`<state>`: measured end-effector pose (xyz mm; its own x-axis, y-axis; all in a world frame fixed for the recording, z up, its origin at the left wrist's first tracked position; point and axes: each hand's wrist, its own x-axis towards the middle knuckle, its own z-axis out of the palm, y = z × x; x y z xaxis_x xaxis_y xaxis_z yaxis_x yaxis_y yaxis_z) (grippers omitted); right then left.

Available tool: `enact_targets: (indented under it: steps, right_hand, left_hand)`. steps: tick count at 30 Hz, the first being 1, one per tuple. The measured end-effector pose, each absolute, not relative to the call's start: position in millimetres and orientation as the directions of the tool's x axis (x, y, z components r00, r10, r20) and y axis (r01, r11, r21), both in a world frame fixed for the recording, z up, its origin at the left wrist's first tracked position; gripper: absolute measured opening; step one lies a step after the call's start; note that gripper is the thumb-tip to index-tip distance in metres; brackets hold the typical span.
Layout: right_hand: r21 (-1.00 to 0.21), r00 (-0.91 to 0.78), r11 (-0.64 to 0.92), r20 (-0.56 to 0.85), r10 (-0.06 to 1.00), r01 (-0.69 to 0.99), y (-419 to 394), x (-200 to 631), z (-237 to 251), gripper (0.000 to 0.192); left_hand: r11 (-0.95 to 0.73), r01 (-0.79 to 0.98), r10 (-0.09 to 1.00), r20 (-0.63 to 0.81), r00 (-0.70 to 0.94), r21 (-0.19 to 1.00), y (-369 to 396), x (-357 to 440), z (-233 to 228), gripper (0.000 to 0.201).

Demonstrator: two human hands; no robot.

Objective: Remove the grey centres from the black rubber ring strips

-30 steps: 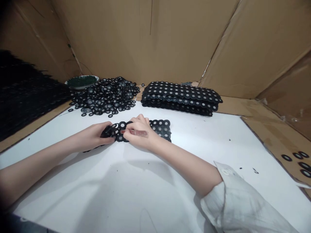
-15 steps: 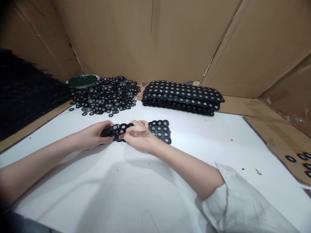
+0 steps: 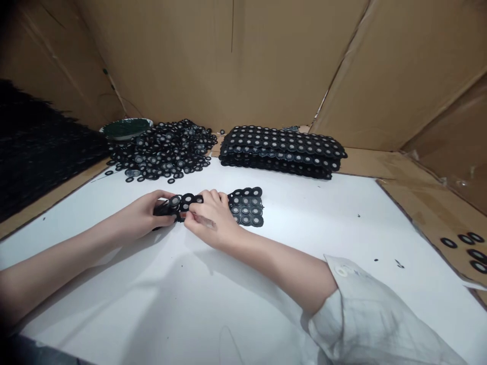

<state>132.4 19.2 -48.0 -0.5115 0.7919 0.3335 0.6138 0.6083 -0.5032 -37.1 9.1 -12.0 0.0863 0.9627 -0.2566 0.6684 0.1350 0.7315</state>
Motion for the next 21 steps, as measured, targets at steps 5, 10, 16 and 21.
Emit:
enact_targets:
  steps: [5, 10, 16, 21]
  right_hand:
    - [-0.543, -0.496, 0.573, 0.299, 0.815, 0.614, 24, 132, -45, 0.026]
    - [-0.545, -0.521, 0.594, 0.304, 0.797, 0.592, 23, 133, -43, 0.026]
    - [-0.569, -0.550, 0.596, 0.279, 0.788, 0.566, 20, 135, -41, 0.026]
    - [-0.594, -0.539, 0.582, 0.275, 0.796, 0.556, 24, 136, -42, 0.027]
  left_hand:
    - [0.082, 0.718, 0.937, -0.299, 0.181, 0.691, 10, -41, -6, 0.034]
    - [-0.066, 0.820, 0.959, -0.192, 0.210, 0.568, 18, -44, -5, 0.032]
    - [-0.118, 0.846, 0.915, -0.274, 0.295, 0.519, 26, -52, -1, 0.025]
    - [-0.150, 0.831, 0.881, -0.309, 0.358, 0.535, 29, -57, 2, 0.024]
